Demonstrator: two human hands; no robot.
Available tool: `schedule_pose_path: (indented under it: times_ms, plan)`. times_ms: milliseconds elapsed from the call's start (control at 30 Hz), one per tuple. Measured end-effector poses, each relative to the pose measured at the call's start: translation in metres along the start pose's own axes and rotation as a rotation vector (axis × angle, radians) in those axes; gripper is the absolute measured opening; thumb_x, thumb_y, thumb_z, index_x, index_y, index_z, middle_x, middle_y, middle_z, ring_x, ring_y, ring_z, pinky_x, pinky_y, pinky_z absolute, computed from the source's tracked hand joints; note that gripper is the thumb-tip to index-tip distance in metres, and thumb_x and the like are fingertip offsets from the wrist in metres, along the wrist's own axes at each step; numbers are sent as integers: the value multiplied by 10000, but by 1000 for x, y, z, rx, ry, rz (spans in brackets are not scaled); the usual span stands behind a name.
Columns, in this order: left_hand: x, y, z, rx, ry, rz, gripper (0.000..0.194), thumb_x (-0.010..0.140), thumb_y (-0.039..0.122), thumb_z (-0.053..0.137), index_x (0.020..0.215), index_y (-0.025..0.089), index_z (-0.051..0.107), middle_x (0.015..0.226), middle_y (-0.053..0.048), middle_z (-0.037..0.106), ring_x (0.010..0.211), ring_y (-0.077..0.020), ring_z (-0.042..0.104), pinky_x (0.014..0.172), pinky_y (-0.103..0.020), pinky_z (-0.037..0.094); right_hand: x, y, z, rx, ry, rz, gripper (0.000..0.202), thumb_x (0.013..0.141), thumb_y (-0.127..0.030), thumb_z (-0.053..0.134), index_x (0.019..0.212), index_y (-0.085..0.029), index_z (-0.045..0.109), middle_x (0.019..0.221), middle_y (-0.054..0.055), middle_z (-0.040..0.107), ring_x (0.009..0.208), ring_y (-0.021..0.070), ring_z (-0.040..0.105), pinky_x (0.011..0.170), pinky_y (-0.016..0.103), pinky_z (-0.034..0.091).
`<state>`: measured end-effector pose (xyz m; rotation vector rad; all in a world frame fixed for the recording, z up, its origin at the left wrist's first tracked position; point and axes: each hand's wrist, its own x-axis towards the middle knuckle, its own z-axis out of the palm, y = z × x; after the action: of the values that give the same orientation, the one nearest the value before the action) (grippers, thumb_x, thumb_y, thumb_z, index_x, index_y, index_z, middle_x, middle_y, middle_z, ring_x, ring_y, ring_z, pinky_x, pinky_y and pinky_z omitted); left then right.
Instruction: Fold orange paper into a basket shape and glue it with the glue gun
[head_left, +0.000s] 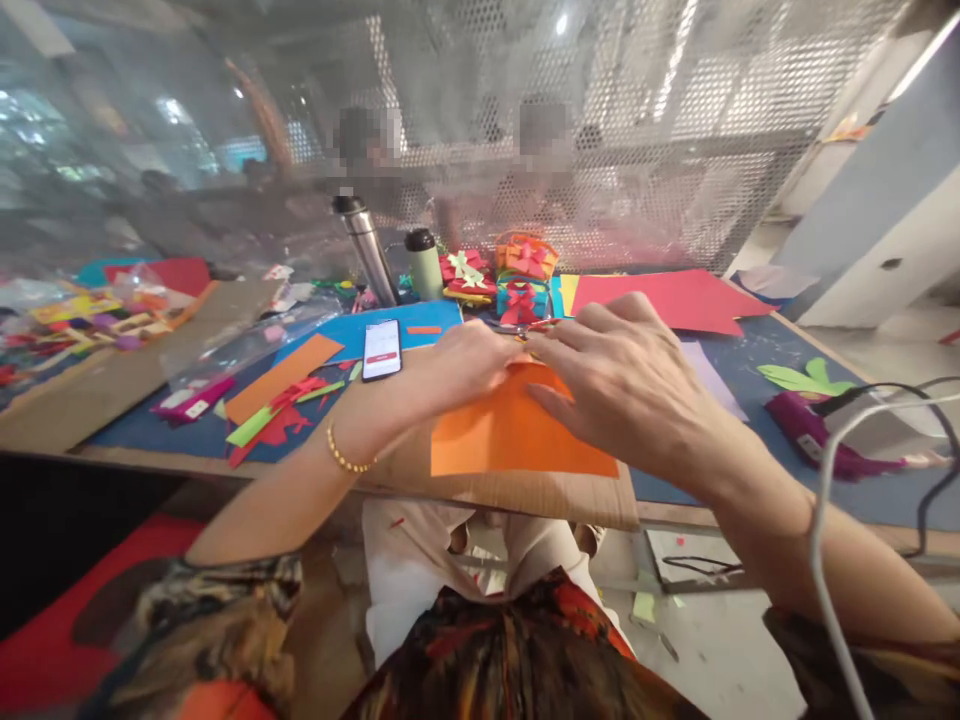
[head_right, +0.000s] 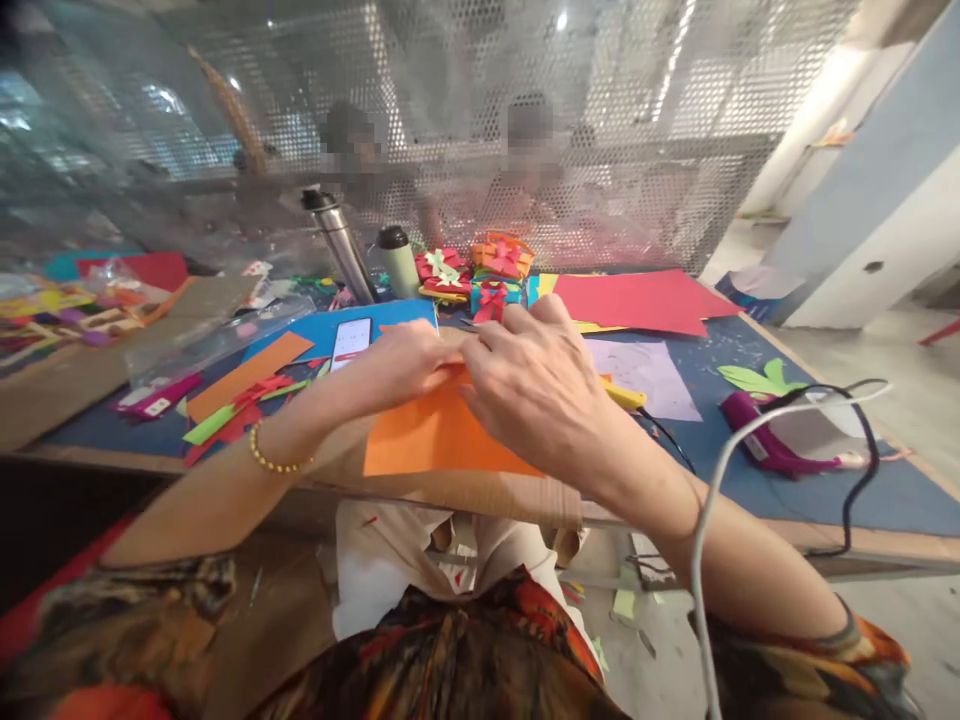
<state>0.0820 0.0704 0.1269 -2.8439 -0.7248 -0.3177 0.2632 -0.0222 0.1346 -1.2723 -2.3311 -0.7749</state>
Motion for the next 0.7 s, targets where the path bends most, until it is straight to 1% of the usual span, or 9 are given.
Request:
schedule_pose_path:
  times_ms: [133, 267, 333, 400, 467, 533, 567, 600, 700]
  plan:
    - [15, -12, -20, -115, -228, 8, 121, 876, 145, 646, 770, 160, 702, 689, -3, 682, 605, -119, 552, 590, -262, 340, 28, 4, 24, 46, -236, 79, 173, 911, -249, 643, 770, -164, 696, 707, 89, 699, 613, 181, 522, 684, 355, 282]
    - [6, -29, -45, -274, -218, -89, 96, 792, 99, 680, 731, 171, 699, 610, 31, 625, 577, -111, 544, 641, -263, 378, 47, 6, 36, 175, -326, 170, 184, 902, -196, 556, 831, -168, 724, 711, 74, 665, 605, 161, 469, 610, 330, 238]
    - [-9, -39, -55, -452, -76, -187, 61, 781, 212, 755, 824, 175, 734, 788, -7, 725, 728, -159, 658, 710, -273, 446, 53, 10, 41, 313, -314, 190, 159, 850, -188, 568, 710, -177, 642, 647, 32, 590, 584, 133, 409, 591, 312, 240]
    - [-28, -48, -57, -706, 227, -310, 251, 819, 337, 758, 1014, 182, 739, 1016, -58, 768, 865, -193, 714, 767, -290, 503, 56, 15, 48, 475, -282, 230, 203, 791, -186, 590, 607, -190, 503, 583, -11, 485, 564, 107, 362, 576, 291, 242]
    - [-46, -56, -46, -916, 552, -461, 374, 882, 479, 708, 1120, 191, 710, 1127, -96, 761, 866, -185, 732, 794, -314, 541, 59, 21, 56, 638, -239, 274, 277, 765, -215, 593, 570, -203, 397, 553, -39, 387, 546, 91, 326, 559, 278, 235]
    - [-58, -59, -27, -1121, 841, -624, 408, 855, 572, 704, 1016, 197, 708, 1018, -82, 770, 786, -170, 726, 733, -307, 550, 60, 26, 64, 783, -193, 292, 316, 772, -289, 588, 567, -213, 359, 559, -50, 339, 544, 84, 305, 547, 270, 230]
    - [-62, -60, -17, -1214, 907, -699, 405, 802, 586, 739, 904, 196, 699, 887, -62, 759, 732, -165, 710, 677, -293, 539, 61, 28, 69, 833, -168, 298, 325, 774, -332, 586, 570, -216, 360, 565, -51, 333, 547, 85, 303, 542, 268, 228]
    - [-64, -58, -7, -1241, 895, -716, 395, 770, 573, 763, 852, 194, 687, 805, -49, 737, 716, -171, 703, 657, -296, 540, 61, 29, 73, 867, -149, 298, 330, 774, -372, 583, 576, -219, 368, 571, -50, 341, 553, 88, 311, 537, 267, 231]
    - [-65, -45, 9, -1417, 734, -626, 494, 713, 599, 806, 973, 186, 726, 860, -76, 756, 929, -253, 736, 771, -349, 586, 60, 27, 82, 876, -96, 304, 317, 764, -418, 563, 585, -222, 388, 575, -41, 372, 567, 100, 347, 533, 265, 249]
